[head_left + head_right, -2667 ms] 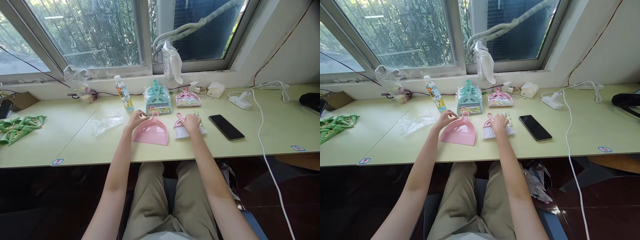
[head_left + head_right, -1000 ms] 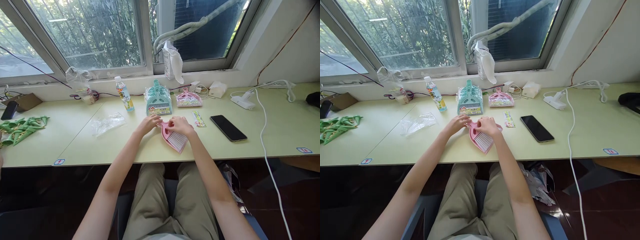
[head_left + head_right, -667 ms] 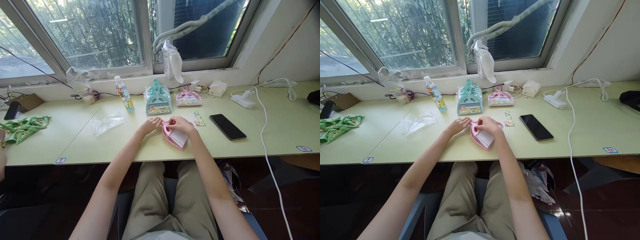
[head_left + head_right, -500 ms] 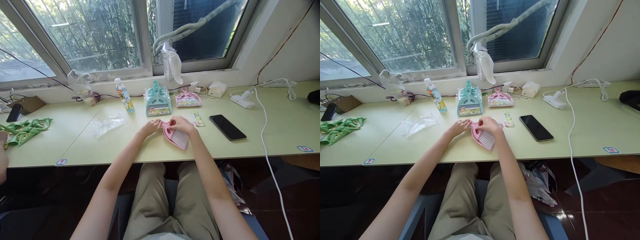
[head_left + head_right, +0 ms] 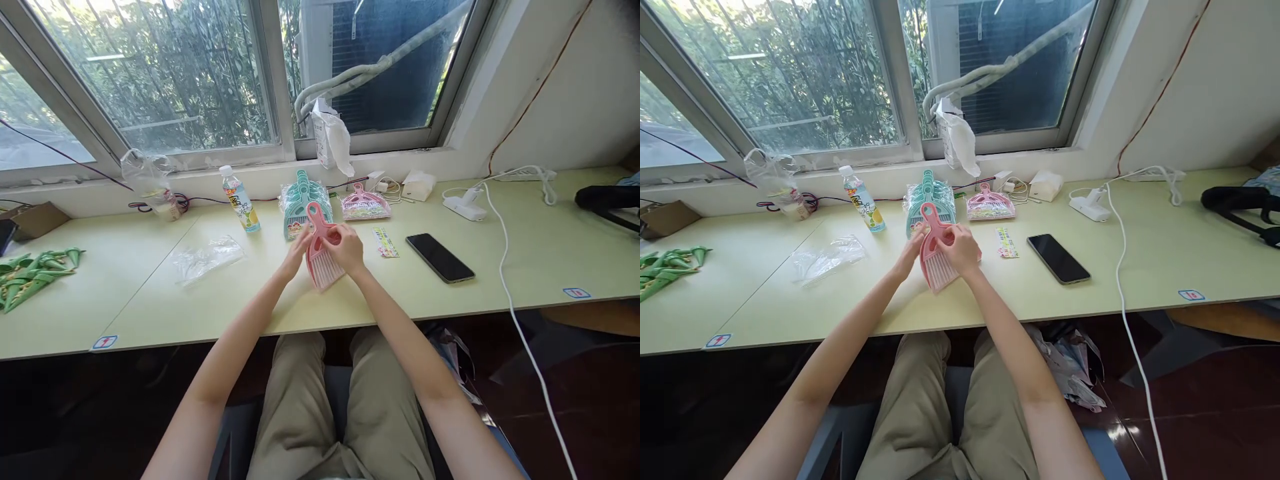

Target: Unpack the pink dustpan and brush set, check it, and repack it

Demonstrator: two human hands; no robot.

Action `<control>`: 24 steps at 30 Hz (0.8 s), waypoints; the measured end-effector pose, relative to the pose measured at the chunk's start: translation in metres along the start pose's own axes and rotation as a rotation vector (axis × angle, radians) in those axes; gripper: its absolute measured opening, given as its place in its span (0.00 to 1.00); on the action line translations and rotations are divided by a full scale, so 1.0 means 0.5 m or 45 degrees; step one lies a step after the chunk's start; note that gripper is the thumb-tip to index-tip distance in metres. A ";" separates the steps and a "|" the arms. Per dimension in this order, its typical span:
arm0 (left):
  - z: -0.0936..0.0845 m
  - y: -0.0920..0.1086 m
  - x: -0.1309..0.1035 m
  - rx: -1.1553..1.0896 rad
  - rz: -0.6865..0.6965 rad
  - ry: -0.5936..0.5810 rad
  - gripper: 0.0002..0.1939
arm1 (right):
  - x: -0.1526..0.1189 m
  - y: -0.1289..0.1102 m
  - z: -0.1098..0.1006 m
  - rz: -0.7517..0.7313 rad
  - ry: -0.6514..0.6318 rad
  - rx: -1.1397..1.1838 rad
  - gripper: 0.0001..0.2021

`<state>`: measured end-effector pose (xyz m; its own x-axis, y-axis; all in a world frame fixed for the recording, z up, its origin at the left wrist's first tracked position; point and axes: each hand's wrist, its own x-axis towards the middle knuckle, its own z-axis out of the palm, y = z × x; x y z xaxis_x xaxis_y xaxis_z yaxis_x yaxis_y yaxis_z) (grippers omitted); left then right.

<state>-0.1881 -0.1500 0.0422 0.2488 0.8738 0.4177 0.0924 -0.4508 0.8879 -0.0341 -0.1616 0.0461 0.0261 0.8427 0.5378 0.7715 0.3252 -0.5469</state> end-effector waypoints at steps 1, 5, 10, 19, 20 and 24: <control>0.004 -0.002 0.001 -0.095 -0.077 -0.096 0.26 | 0.001 -0.002 0.003 -0.019 -0.017 0.017 0.12; -0.010 -0.034 0.013 -0.273 -0.258 -0.035 0.30 | 0.017 0.024 -0.007 0.109 0.109 -0.079 0.17; -0.053 -0.065 0.029 -0.434 -0.418 0.162 0.28 | 0.038 0.130 -0.018 0.611 0.267 -0.465 0.25; -0.044 -0.058 0.019 -0.686 -0.556 0.071 0.29 | 0.040 0.190 0.020 0.590 -0.212 -0.396 0.16; -0.041 -0.058 0.017 -0.686 -0.552 0.077 0.29 | 0.042 0.188 0.020 0.604 -0.227 -0.374 0.15; -0.042 -0.054 0.016 -0.656 -0.548 0.116 0.30 | 0.049 0.193 0.014 0.676 -0.206 -0.321 0.30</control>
<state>-0.2090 -0.1269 0.0257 0.2084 0.9781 0.0010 -0.3120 0.0655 0.9478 0.0363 -0.1065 0.0021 0.3664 0.9229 0.1182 0.8070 -0.2520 -0.5341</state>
